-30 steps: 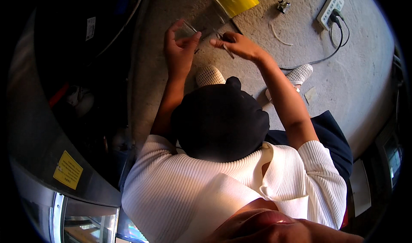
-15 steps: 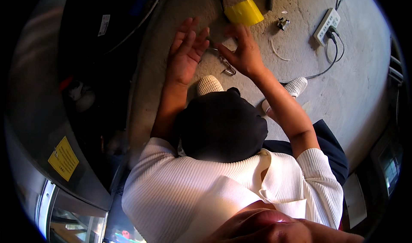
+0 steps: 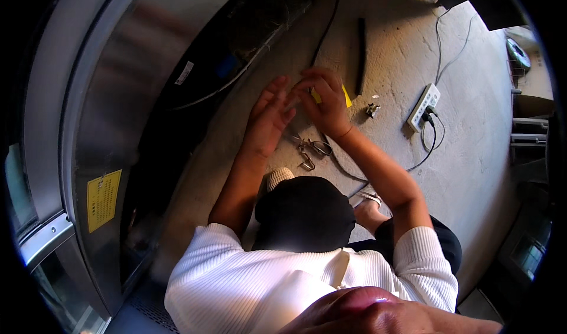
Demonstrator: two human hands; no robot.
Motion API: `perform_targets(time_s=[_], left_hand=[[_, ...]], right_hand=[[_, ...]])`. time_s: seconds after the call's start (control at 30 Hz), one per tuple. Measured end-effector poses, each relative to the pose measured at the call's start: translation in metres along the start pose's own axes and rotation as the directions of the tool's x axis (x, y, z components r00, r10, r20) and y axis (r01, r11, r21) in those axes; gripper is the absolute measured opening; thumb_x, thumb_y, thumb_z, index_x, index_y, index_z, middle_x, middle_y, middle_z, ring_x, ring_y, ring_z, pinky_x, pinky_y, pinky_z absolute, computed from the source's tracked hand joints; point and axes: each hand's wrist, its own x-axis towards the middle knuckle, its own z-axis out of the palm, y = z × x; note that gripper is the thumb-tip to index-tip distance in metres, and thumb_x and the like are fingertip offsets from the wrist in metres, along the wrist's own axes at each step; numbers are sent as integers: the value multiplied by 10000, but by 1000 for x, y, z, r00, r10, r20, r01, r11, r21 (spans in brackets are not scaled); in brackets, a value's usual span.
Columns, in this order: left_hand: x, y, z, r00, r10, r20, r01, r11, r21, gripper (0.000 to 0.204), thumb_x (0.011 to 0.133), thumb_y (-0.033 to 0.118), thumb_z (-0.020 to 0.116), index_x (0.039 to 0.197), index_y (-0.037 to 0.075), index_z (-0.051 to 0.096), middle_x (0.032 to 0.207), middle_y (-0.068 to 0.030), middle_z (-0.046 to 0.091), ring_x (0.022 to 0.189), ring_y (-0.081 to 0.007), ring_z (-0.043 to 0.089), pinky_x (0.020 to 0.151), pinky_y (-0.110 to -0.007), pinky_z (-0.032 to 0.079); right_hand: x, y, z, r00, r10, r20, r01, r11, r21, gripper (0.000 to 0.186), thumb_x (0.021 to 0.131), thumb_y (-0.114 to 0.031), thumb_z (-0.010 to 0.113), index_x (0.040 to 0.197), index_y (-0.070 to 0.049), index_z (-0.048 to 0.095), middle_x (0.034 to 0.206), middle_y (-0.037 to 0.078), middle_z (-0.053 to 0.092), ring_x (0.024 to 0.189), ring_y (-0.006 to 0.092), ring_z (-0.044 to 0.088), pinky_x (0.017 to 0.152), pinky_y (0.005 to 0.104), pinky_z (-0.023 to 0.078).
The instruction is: The person tapes and cuts a plastic component of an appliance before securing it with a screw using their hands.
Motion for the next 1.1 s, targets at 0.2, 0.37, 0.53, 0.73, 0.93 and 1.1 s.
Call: perform_targets(time_s=[0.2, 0.37, 0.53, 0.73, 0.93, 1.1], left_hand=[[17, 21, 10, 987, -148, 63, 156, 783, -602, 703, 891, 584, 555, 1403, 133, 386, 1368, -62, 417, 1295, -200, 370, 1035, -387, 315], [25, 29, 17, 973, -20, -229, -100, 861, -499, 816, 871, 666, 503, 1481, 182, 259, 1483, -105, 283, 1341, -259, 312, 1094, -469, 223], [41, 40, 2, 952, 219, -213, -214, 976, 45, 824, 877, 608, 552, 1504, 201, 204, 1491, -134, 307, 1347, -288, 347, 1088, -469, 260], [50, 43, 8, 945, 305, -121, -216, 856, 469, 840, 804, 385, 764, 1444, 119, 290, 1276, -110, 537, 1149, -230, 531, 947, -364, 422], [78, 50, -11, 927, 265, -264, -147, 907, 394, 468, 823, 354, 757, 1191, 141, 563, 1049, -10, 626, 999, -149, 579, 895, -320, 441], [97, 48, 5, 854, 370, -365, -185, 873, 452, 337, 863, 330, 714, 1114, 147, 584, 1018, 7, 604, 928, -144, 576, 869, -283, 435]], right_hand=[[49, 22, -22, 929, -231, 291, 308, 916, -258, 85, 861, -142, 621, 919, -96, 663, 1018, 89, 649, 934, 315, 596, 949, 460, 416], [77, 16, -17, 866, 331, 375, -343, 939, -37, 149, 909, -222, 645, 946, -80, 668, 907, 30, 670, 885, 137, 613, 849, 284, 456], [98, 19, 0, 744, 471, 474, -566, 821, 72, 179, 886, -259, 696, 874, -85, 651, 819, -47, 622, 801, 40, 544, 725, 231, 433], [122, 24, 9, 725, 465, 508, -570, 819, 64, 185, 849, -220, 735, 779, -92, 620, 736, -71, 557, 734, 26, 494, 671, 220, 410], [131, 58, 32, 793, 372, 482, -543, 791, 283, 166, 848, -181, 736, 773, -93, 618, 760, -56, 604, 742, 30, 525, 664, 214, 421], [126, 94, 47, 837, 321, 444, -526, 697, 488, 231, 819, -283, 757, 835, -86, 638, 846, 16, 685, 778, 78, 596, 683, 259, 474]])
